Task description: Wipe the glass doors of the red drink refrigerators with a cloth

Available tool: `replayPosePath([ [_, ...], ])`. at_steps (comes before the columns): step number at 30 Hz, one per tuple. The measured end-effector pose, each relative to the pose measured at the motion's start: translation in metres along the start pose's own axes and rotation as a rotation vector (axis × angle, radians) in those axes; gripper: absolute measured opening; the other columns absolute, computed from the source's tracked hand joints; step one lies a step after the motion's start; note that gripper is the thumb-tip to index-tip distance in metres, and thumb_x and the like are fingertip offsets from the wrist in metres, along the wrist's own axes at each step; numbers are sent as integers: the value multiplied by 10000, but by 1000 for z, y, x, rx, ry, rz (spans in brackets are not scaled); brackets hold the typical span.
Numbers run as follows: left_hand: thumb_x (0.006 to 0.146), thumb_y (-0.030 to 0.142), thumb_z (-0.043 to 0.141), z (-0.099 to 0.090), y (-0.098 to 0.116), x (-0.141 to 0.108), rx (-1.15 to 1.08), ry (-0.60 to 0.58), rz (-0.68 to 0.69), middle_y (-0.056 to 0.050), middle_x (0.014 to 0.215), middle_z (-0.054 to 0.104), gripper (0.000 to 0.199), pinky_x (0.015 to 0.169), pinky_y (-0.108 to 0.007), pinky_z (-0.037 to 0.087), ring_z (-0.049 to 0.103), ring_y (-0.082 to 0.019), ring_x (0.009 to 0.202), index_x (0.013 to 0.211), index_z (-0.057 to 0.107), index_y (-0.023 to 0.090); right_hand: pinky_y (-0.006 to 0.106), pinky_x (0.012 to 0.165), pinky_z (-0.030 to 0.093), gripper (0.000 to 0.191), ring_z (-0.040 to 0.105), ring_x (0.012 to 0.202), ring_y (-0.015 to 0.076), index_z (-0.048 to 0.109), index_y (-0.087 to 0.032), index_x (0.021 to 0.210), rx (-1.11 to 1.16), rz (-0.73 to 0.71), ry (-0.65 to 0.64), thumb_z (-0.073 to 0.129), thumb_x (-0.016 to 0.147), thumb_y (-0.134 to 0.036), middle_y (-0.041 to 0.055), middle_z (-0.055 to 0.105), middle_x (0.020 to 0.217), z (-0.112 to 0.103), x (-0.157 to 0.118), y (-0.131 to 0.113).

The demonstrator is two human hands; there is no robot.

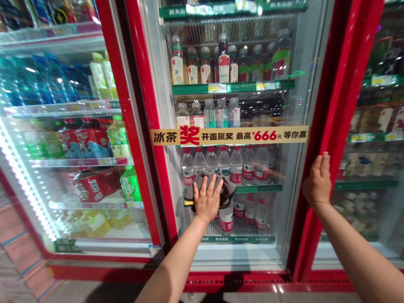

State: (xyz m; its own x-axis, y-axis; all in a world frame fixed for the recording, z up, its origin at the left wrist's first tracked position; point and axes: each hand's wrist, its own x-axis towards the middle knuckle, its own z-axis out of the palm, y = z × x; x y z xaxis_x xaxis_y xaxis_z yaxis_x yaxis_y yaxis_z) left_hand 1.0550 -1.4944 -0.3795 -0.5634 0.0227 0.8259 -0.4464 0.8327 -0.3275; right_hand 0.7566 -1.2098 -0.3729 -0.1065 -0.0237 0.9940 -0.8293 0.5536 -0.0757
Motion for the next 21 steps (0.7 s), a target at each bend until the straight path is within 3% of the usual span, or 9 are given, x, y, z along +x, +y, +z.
replayPosePath([
  [3, 917, 541, 586, 6, 19, -7, -28, -27, 171, -26, 1638, 336, 717, 1235, -636, -121, 10, -299, 1578, 1566, 354, 342, 596, 1223, 288, 842, 125, 1563, 311, 51, -205, 1636, 11, 15, -12, 305, 868, 27, 96, 90, 1709, 1, -1, 1],
  [6, 915, 606, 566, 0, 24, 20, -47, 19, 309, 1, 1635, 346, 725, 1238, -615, -132, 16, -260, 1582, 1562, 348, 362, 595, 1222, 283, 855, 115, 1565, 315, 34, -195, 1637, -8, 10, -31, 320, 861, 24, 114, 86, 1708, 0, -1, 2],
  [8, 933, 586, 557, -7, 14, 39, -47, 48, 299, 8, 1628, 359, 694, 1247, -590, -125, 69, -243, 1580, 1559, 347, 374, 579, 1226, 280, 858, 110, 1566, 312, 43, -177, 1637, -24, 22, -52, 335, 854, 16, 137, 93, 1705, -1, -2, 3],
  [10, 936, 561, 570, -13, -2, 43, -39, 48, 181, -15, 1619, 380, 684, 1254, -588, -92, 150, -262, 1569, 1557, 351, 376, 560, 1230, 279, 860, 99, 1569, 306, 63, -152, 1636, -35, 44, -75, 350, 841, 7, 158, 106, 1700, 0, -2, 5],
  [12, 924, 521, 611, -14, -16, 29, -24, 30, 29, -45, 1609, 398, 693, 1257, -599, -48, 217, -293, 1551, 1553, 363, 369, 553, 1229, 281, 860, 87, 1570, 305, 75, -130, 1632, -50, 40, -77, 360, 831, 3, 178, 116, 1695, 1, -4, 7],
  [14, 908, 470, 652, -12, -23, 5, -9, 12, -35, -58, 1594, 422, 697, 1258, -600, -29, 246, -304, 1541, 1544, 386, 363, 551, 1223, 289, 857, 79, 1571, 305, 78, -113, 1629, -68, 20, -70, 365, 830, 0, 195, 120, 1690, 2, -5, 9],
  [17, 899, 430, 676, -5, -22, -19, -5, -6, 77, -42, 1565, 469, 684, 1255, -591, -69, 232, -281, 1547, 1527, 410, 380, 545, 1215, 301, 861, 69, 1573, 303, 70, -100, 1626, -93, 9, -77, 370, 825, -4, 207, 115, 1687, 3, -6, 13],
  [21, 946, 389, 616, -7, -26, 0, -18, 23, 220, 2, 1564, 469, 638, 1253, -566, -116, 204, -224, 1556, 1537, 376, 401, 543, 1208, 307, 887, 72, 1572, 305, 58, -80, 1624, -116, -24, -77, 388, 803, -7, 217, 106, 1685, 4, -7, 16],
])
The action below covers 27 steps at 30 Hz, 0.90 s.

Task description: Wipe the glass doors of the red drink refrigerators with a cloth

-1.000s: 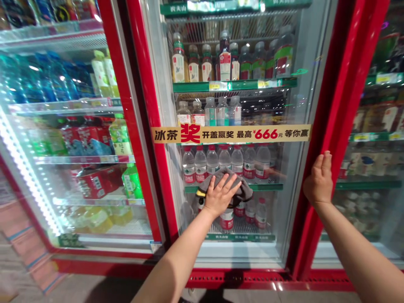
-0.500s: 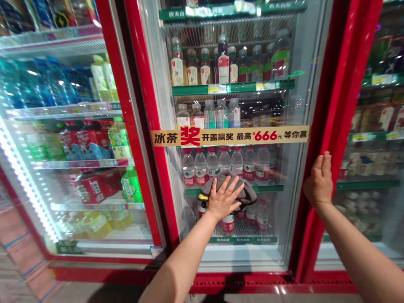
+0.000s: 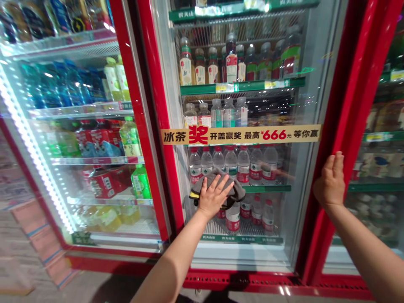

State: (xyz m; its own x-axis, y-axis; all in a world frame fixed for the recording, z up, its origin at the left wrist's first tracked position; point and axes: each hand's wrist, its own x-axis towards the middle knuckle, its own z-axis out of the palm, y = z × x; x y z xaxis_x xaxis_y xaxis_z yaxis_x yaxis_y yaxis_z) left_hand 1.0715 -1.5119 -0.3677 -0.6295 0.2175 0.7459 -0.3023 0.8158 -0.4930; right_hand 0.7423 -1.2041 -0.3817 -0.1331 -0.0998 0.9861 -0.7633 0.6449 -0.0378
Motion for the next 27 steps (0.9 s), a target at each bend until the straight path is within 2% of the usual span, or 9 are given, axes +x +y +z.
replayPosePath([
  [3, 957, 321, 590, -7, -17, 12, -2, -13, -114, -4, 1595, 420, 650, 1262, -571, -78, 216, -230, 1553, 1553, 342, 399, 547, 1201, 308, 919, 63, 1573, 308, 60, -65, 1621, -6, 1, -1, 393, 766, -2, 219, 96, 1685, 1, -1, 3],
  [7, 923, 167, 565, -8, -17, -17, 27, -17, -384, -46, 1623, 362, 680, 1269, -599, 30, 188, -274, 1557, 1553, 375, 338, 553, 1191, 310, 951, 69, 1572, 312, 86, -36, 1614, -11, -27, 14, 400, 717, -1, 228, 103, 1680, 5, -4, 10],
  [10, 920, 172, 576, -4, -7, -39, 10, -28, -308, -48, 1611, 385, 673, 1273, -588, 60, 174, -272, 1559, 1549, 388, 322, 564, 1181, 316, 980, 64, 1572, 313, 86, -37, 1614, -10, -31, 24, 409, 689, -9, 226, 99, 1681, 9, -6, 15],
  [14, 942, 220, 571, -9, -16, -23, -39, -87, -169, -9, 1614, 382, 681, 1277, -569, 54, 196, -240, 1556, 1560, 335, 380, 572, 1185, 304, 992, 48, 1573, 314, 81, -45, 1615, -3, 6, -17, 427, 686, -27, 226, 83, 1683, 9, -8, 17],
  [17, 933, 160, 545, -18, -32, -10, -19, -58, -334, -25, 1644, 315, 698, 1275, -582, 71, 156, -257, 1563, 1569, 329, 350, 562, 1200, 285, 952, 17, 1575, 303, 74, -37, 1611, -9, 36, -62, 421, 725, -30, 238, 82, 1681, 6, -6, 13],
  [19, 915, 117, 536, -20, -34, -16, 0, -18, -466, -58, 1657, 276, 712, 1270, -596, 97, 106, -280, 1568, 1575, 335, 290, 548, 1213, 272, 918, 2, 1575, 295, 74, -25, 1607, -10, 42, -81, 416, 754, -29, 252, 89, 1677, 2, -4, 9],
  [21, 902, 96, 535, -19, -30, -32, -3, -11, -487, -85, 1653, 277, 713, 1262, -611, 119, 67, -291, 1569, 1572, 346, 250, 535, 1222, 265, 892, 6, 1575, 287, 83, -28, 1606, -2, 60, -105, 412, 777, -29, 256, 101, 1675, -3, -2, 3],
  [24, 917, 127, 543, -16, -26, -46, -24, -61, -362, -82, 1630, 333, 666, 1254, -625, 121, 77, -289, 1566, 1550, 392, 271, 511, 1222, 291, 865, 39, 1575, 273, 109, -68, 1612, 16, 123, -140, 410, 802, -32, 241, 134, 1675, -10, 2, -7],
  [27, 940, 176, 549, -22, -41, -33, -39, -108, -241, -59, 1613, 371, 632, 1257, -613, 107, 159, -274, 1558, 1538, 405, 321, 499, 1211, 324, 843, 102, 1568, 280, 130, -93, 1616, 21, 181, -133, 408, 821, -40, 234, 173, 1670, -15, 9, -17],
])
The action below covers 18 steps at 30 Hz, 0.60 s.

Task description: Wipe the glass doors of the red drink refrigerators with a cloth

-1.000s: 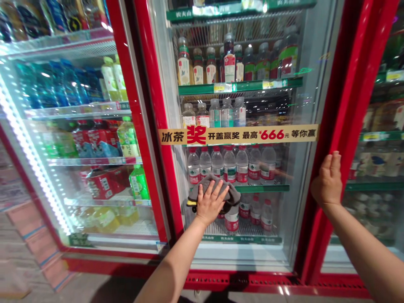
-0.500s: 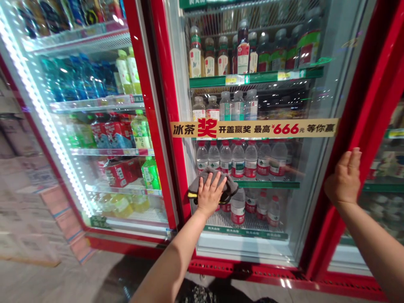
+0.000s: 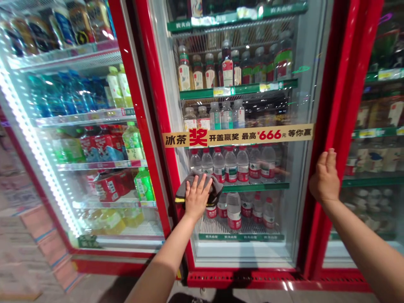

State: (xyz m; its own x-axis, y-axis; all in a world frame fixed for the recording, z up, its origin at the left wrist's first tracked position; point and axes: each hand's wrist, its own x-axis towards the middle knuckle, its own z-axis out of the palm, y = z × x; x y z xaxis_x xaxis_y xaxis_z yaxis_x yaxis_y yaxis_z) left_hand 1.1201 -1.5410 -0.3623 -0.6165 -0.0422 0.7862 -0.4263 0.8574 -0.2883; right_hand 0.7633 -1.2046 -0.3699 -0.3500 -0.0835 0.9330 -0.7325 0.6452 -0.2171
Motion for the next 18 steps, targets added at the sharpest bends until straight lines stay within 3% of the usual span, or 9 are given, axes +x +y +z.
replayPosePath([
  [3, 941, 178, 545, -12, -14, 24, 8, 7, 14, -43, 1615, 371, 639, 1261, -602, 105, 208, -267, 1549, 1539, 395, 349, 612, 1185, 310, 822, 187, 1544, 363, 173, -75, 1607, -17, 43, 32, 447, 832, -92, 262, 201, 1653, -6, -1, -16],
  [5, 926, 145, 539, -13, -17, 24, 25, 36, -60, -47, 1628, 347, 661, 1262, -597, 125, 198, -275, 1552, 1544, 393, 331, 693, 1152, 293, 805, 219, 1527, 408, 200, -100, 1608, -20, 39, 36, 482, 855, -142, 251, 204, 1655, -12, -14, -33],
  [9, 898, 121, 553, 2, -4, -14, 37, 19, -143, -81, 1631, 343, 675, 1248, -606, 179, 184, -311, 1552, 1540, 412, 272, 661, 1157, 325, 794, 220, 1538, 353, 107, -264, 1634, 66, -108, 11, 476, 938, -159, 149, 218, 1676, -20, -71, -80],
  [12, 911, 240, 614, 9, 0, -29, 30, -56, -75, -83, 1617, 373, 661, 1237, -631, 173, 220, -321, 1544, 1537, 411, 310, 627, 1167, 338, 830, 201, 1545, 341, 35, -309, 1633, 70, -255, -165, 489, 955, -158, 112, 173, 1689, -20, -120, -115],
  [15, 912, 279, 635, -2, -12, -8, 25, -76, -12, -55, 1621, 370, 696, 1248, -615, 145, 219, -292, 1547, 1550, 369, 358, 630, 1176, 326, 858, 173, 1549, 354, 4, -322, 1629, 39, -328, -292, 513, 951, -194, 81, 132, 1694, -12, -149, -137],
  [18, 919, 251, 612, -16, -27, 19, 37, -1, -96, -45, 1642, 323, 699, 1250, -631, 87, 181, -285, 1558, 1558, 351, 362, 650, 1173, 317, 878, 148, 1550, 377, -19, -326, 1627, 9, -306, -350, 529, 946, -241, 68, 79, 1698, 1, -159, -144],
])
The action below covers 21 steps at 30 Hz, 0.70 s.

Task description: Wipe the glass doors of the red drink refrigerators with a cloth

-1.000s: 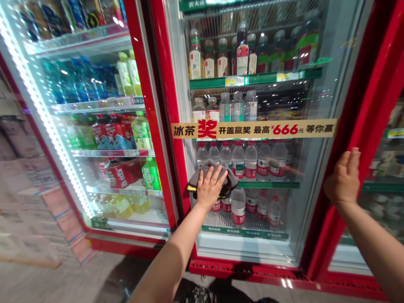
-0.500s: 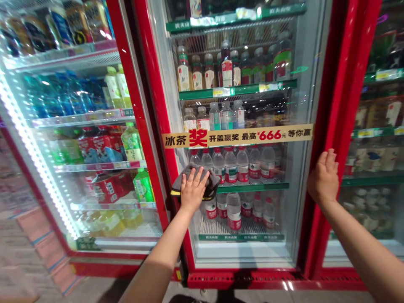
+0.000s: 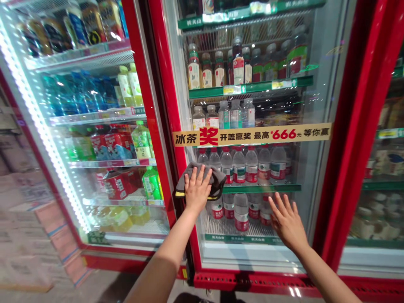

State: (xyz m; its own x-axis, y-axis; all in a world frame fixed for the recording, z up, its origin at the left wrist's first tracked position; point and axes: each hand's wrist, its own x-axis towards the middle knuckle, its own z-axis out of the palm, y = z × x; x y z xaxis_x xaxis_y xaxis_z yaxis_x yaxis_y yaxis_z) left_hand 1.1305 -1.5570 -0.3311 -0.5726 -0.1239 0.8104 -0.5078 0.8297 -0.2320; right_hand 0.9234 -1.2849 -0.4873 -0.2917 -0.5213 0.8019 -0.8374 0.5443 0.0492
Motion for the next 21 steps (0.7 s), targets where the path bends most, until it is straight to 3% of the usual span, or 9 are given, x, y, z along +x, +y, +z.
replayPosePath([
  [2, 915, 212, 592, 0, -2, 0, 12, 51, -102, -61, 1652, 295, 699, 1238, -664, 53, 168, -304, 1560, 1560, 354, 338, 667, 1170, 306, 899, 138, 1548, 393, -30, -320, 1627, -2, 20, -17, 549, 939, -276, 70, 49, 1698, 8, 1, 1],
  [5, 888, 144, 579, 14, 6, -35, 15, 52, -194, -90, 1647, 301, 708, 1232, -678, 85, 183, -327, 1554, 1553, 384, 286, 675, 1167, 300, 926, 146, 1545, 404, -22, -313, 1628, 2, 27, -24, 577, 923, -300, 74, 28, 1698, 16, -1, 6],
  [7, 885, 141, 578, 24, 12, -63, 5, 7, -189, -93, 1631, 339, 684, 1229, -679, 117, 213, -330, 1546, 1535, 420, 281, 667, 1166, 306, 920, 169, 1542, 400, -4, -313, 1629, 1, 24, -25, 578, 917, -288, 74, 33, 1698, 18, -3, 8],
  [9, 894, 159, 576, 28, 13, -76, -10, -37, -157, -83, 1622, 362, 658, 1230, -674, 119, 234, -319, 1541, 1521, 440, 304, 652, 1169, 313, 896, 195, 1539, 390, 9, -317, 1629, -6, 23, -26, 559, 924, -266, 72, 52, 1699, 16, -4, 10],
  [12, 905, 171, 567, 20, 4, -55, -30, -27, -133, -68, 1630, 344, 651, 1245, -650, 78, 217, -299, 1548, 1523, 433, 323, 632, 1172, 322, 865, 222, 1534, 378, 8, -329, 1627, -6, 21, -43, 532, 943, -259, 66, 85, 1699, 10, -5, 10],
  [16, 897, 165, 570, 15, -2, -22, -44, 99, -228, -80, 1657, 282, 689, 1258, -626, 62, 116, -305, 1567, 1553, 390, 275, 637, 1166, 327, 849, 236, 1529, 386, 18, -323, 1630, 6, 28, -54, 516, 946, -259, 74, 101, 1699, 4, -4, 8],
  [18, 890, 179, 590, 23, 4, -38, -43, 121, -278, -106, 1656, 285, 697, 1255, -632, 91, 91, -322, 1568, 1555, 388, 237, 641, 1158, 334, 852, 244, 1525, 394, 27, -320, 1631, 7, 26, -48, 522, 940, -263, 80, 106, 1699, 5, -4, 9],
  [21, 861, 180, 640, 42, 18, -96, -24, 60, -288, -160, 1628, 338, 696, 1234, -654, 172, 106, -353, 1561, 1526, 438, 194, 638, 1155, 339, 864, 262, 1518, 398, 28, -323, 1631, 9, 17, -42, 542, 937, -279, 84, 129, 1697, 7, -5, 10],
])
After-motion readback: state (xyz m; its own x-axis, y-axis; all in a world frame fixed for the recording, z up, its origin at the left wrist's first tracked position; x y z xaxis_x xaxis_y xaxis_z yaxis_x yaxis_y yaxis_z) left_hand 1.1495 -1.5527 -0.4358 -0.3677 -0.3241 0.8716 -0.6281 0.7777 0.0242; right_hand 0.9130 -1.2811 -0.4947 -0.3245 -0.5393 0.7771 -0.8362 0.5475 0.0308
